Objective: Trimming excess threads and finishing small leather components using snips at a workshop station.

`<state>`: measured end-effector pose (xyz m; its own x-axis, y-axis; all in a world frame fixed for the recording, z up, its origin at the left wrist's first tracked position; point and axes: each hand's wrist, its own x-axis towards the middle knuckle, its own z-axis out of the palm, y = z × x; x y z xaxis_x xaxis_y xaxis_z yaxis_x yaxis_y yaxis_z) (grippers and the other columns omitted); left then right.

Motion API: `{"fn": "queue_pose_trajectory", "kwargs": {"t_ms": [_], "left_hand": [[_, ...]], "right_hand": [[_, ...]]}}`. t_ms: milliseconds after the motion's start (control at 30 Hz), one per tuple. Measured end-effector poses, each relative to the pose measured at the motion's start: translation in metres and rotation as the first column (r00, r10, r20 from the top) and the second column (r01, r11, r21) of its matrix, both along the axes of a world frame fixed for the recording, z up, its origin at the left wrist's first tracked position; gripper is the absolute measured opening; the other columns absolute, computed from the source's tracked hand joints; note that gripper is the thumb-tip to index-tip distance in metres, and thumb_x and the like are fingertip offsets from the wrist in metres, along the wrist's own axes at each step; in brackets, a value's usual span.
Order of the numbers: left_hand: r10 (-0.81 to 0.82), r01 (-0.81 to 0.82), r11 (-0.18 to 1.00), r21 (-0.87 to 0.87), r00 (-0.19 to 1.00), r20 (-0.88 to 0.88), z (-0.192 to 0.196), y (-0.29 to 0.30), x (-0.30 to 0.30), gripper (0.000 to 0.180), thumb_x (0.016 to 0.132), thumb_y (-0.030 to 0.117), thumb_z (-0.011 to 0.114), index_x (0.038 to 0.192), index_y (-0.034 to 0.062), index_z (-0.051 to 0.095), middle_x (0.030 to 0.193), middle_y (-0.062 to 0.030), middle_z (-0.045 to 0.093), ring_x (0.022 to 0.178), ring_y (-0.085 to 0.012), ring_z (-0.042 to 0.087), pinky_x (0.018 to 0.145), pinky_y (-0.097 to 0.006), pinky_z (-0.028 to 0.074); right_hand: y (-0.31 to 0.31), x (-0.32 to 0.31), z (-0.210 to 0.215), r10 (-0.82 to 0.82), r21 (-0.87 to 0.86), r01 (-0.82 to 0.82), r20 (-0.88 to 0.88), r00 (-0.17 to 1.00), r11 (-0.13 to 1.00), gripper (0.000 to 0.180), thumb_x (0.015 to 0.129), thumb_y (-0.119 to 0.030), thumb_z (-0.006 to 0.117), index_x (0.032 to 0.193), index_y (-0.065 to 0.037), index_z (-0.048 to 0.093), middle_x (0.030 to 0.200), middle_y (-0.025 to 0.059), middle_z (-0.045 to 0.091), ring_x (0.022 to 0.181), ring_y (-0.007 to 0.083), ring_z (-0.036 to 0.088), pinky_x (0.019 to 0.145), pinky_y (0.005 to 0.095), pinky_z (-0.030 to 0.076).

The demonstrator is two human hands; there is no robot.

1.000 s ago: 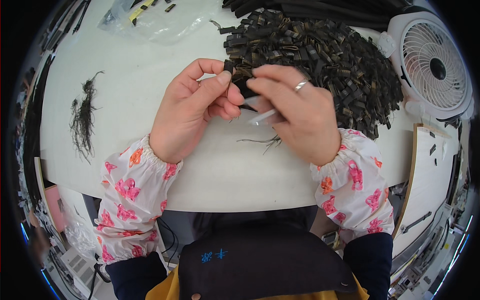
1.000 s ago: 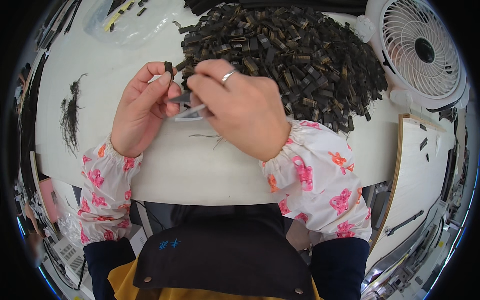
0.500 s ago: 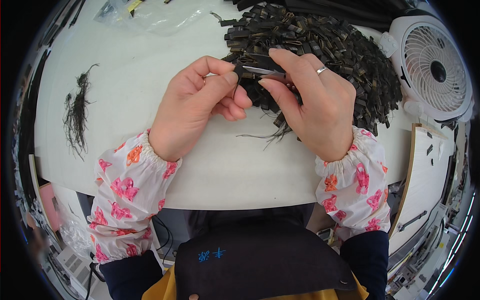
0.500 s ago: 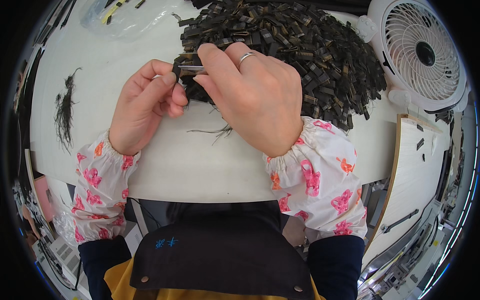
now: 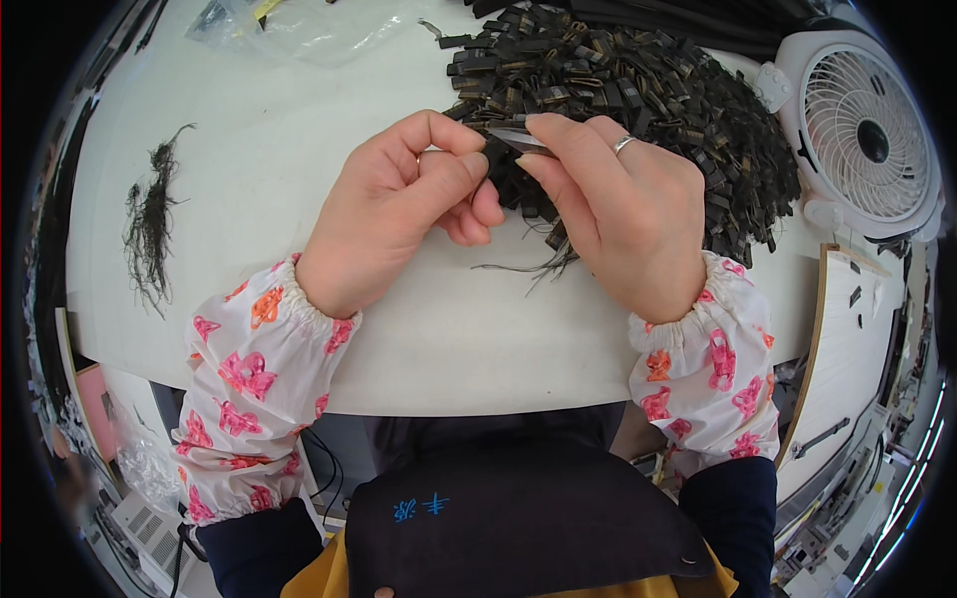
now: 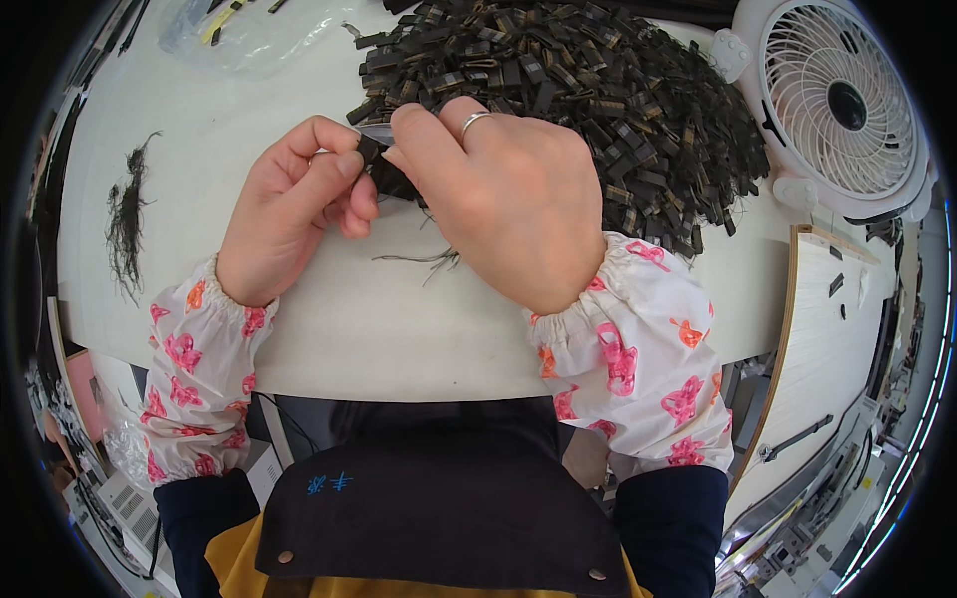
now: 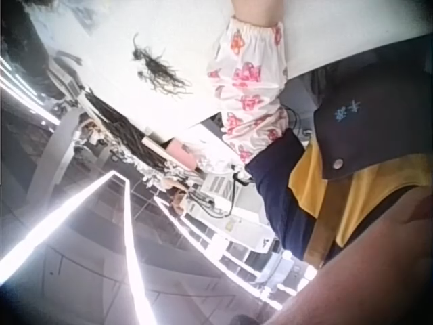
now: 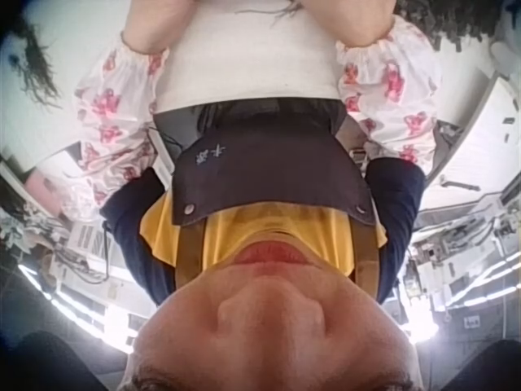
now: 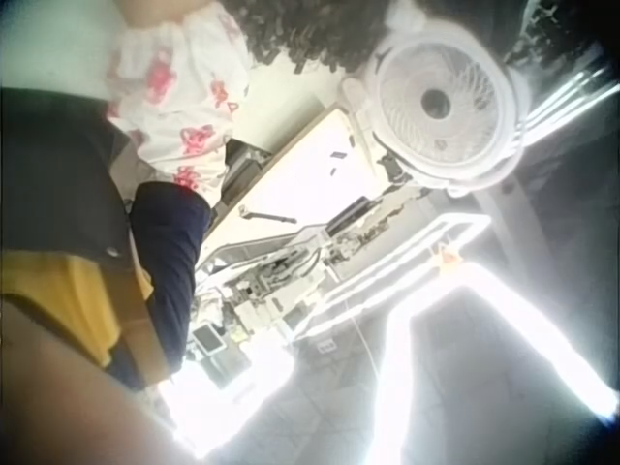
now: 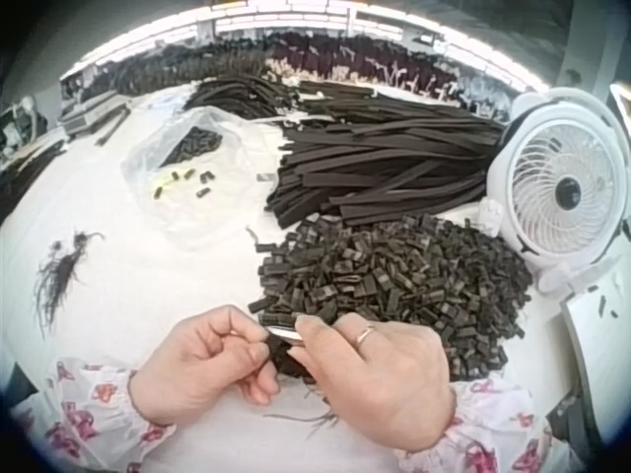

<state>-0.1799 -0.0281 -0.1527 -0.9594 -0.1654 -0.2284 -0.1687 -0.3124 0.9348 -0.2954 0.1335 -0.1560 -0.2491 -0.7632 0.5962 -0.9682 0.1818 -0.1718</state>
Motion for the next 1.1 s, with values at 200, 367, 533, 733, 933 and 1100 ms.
{"fn": "queue_pose_trajectory", "kwargs": {"t_ms": [200, 367, 533, 733, 933, 1100], "left_hand": [[-0.047, 0.047, 0.999, -0.002, 0.999, 0.005, -0.001, -0.003, -0.001, 0.012, 0.091, 0.013, 0.051, 0.095, 0.0015, 0.051, 0.072, -0.0043, 0.060, 0.061, -0.0081, 0.056, 0.060, -0.021, 0.047], [-0.214, 0.219, 0.974, -0.056, 0.972, 0.093, 0.006, -0.008, -0.002, 0.014, 0.091, 0.013, 0.050, 0.099, 0.0021, 0.053, 0.070, -0.0006, 0.059, 0.060, -0.0055, 0.054, 0.058, -0.019, 0.045], [-0.070, 0.074, 0.987, -0.142, 0.997, 0.039, 0.003, 0.002, 0.000, 0.020, 0.091, 0.014, 0.049, 0.105, -0.0001, 0.052, 0.067, -0.0003, 0.057, 0.058, -0.0051, 0.053, 0.055, -0.018, 0.043], [-0.027, 0.040, 0.979, -0.201, 0.997, 0.066, 0.003, 0.012, 0.000, 0.017, 0.089, 0.009, 0.052, 0.102, -0.0025, 0.054, 0.067, -0.0028, 0.060, 0.056, -0.0062, 0.055, 0.055, -0.019, 0.047], [0.046, -0.036, 0.993, -0.114, 0.995, 0.087, 0.004, 0.002, 0.000, 0.012, 0.088, 0.010, 0.054, 0.091, -0.0018, 0.054, 0.066, -0.0051, 0.061, 0.054, -0.0076, 0.055, 0.054, -0.020, 0.047], [0.068, -0.066, 0.997, -0.029, 0.994, 0.088, 0.006, 0.002, 0.000, 0.012, 0.087, 0.012, 0.055, 0.089, 0.0002, 0.054, 0.066, -0.0055, 0.061, 0.054, -0.0079, 0.055, 0.052, -0.019, 0.045]], "right_hand": [[-0.004, -0.001, 0.005, 0.151, -0.164, -0.079, 0.500, 0.853, 0.983, 0.033, 0.067, -0.001, 0.068, 0.099, -0.006, 0.060, 0.077, 0.0055, 0.060, 0.057, 0.0176, 0.058, 0.049, 0.0249, 0.047], [-0.003, -0.008, 0.001, 0.329, -0.159, -0.289, 0.456, 0.827, 0.944, 0.038, 0.061, 0.010, 0.064, 0.096, -0.005, 0.063, 0.073, 0.0057, 0.059, 0.059, 0.0182, 0.058, 0.051, 0.0266, 0.046], [-0.004, 0.000, -0.002, 0.231, -0.135, -0.189, 0.501, 0.834, 0.973, 0.028, 0.062, 0.009, 0.064, 0.087, -0.002, 0.060, 0.071, 0.0075, 0.059, 0.057, 0.0193, 0.057, 0.051, 0.0268, 0.045], [-0.007, 0.005, -0.007, 0.184, -0.158, -0.114, 0.563, 0.806, 0.981, 0.015, 0.076, 0.002, 0.065, 0.090, 0.000, 0.059, 0.072, 0.0043, 0.060, 0.061, 0.0063, 0.051, 0.052, 0.0190, 0.040], [-0.003, 0.007, 0.008, 0.008, -0.080, 0.053, 0.619, 0.785, 0.995, 0.022, 0.077, -0.002, 0.067, 0.097, -0.002, 0.058, 0.080, 0.0060, 0.061, 0.062, 0.0087, 0.052, 0.055, 0.0211, 0.044], [-0.005, 0.001, -0.005, -0.020, -0.139, 0.039, 0.133, 0.991, 0.990, 0.035, 0.066, -0.018, 0.073, 0.097, -0.010, 0.059, 0.069, 0.0019, 0.054, 0.055, 0.0195, 0.056, 0.046, 0.0290, 0.044]]}}
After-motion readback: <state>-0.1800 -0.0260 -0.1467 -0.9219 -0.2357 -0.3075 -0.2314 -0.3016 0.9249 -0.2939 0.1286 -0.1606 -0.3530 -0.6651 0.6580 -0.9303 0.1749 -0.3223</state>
